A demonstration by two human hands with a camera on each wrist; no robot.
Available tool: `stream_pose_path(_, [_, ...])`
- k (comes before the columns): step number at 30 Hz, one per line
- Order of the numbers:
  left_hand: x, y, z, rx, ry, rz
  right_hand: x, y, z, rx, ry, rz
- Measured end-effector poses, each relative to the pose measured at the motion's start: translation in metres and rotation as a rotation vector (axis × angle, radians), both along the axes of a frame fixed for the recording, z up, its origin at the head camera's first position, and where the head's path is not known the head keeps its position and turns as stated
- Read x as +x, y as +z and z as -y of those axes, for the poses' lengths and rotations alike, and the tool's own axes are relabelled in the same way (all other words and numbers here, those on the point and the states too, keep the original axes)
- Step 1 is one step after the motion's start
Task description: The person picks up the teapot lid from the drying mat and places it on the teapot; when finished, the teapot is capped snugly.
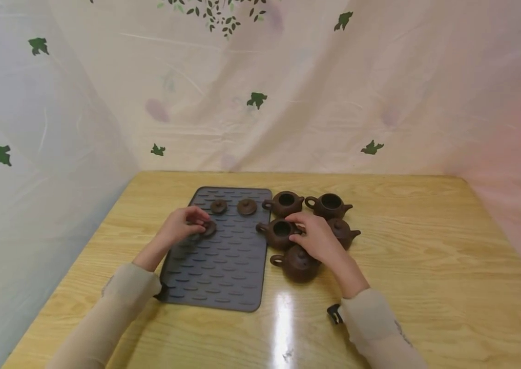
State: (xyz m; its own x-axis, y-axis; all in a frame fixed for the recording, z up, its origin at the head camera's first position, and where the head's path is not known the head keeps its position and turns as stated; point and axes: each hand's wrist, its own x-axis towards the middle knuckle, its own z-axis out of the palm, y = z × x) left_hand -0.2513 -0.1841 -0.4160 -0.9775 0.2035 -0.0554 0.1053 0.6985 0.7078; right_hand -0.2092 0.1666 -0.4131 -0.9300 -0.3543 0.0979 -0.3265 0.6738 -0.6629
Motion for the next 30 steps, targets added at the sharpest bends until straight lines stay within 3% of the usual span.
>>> stream_pose_path(13, [-0.002, -0.001, 0.001, 0.000, 0.024, -0.016, -0.001, 0.000, 0.000, 0.009, -0.003, 0.013])
stream_pose_path(30, [0.006, 0.019, -0.021, 0.043, -0.038, -0.044, 0.000, 0.001, -0.002, 0.006, -0.006, 0.028])
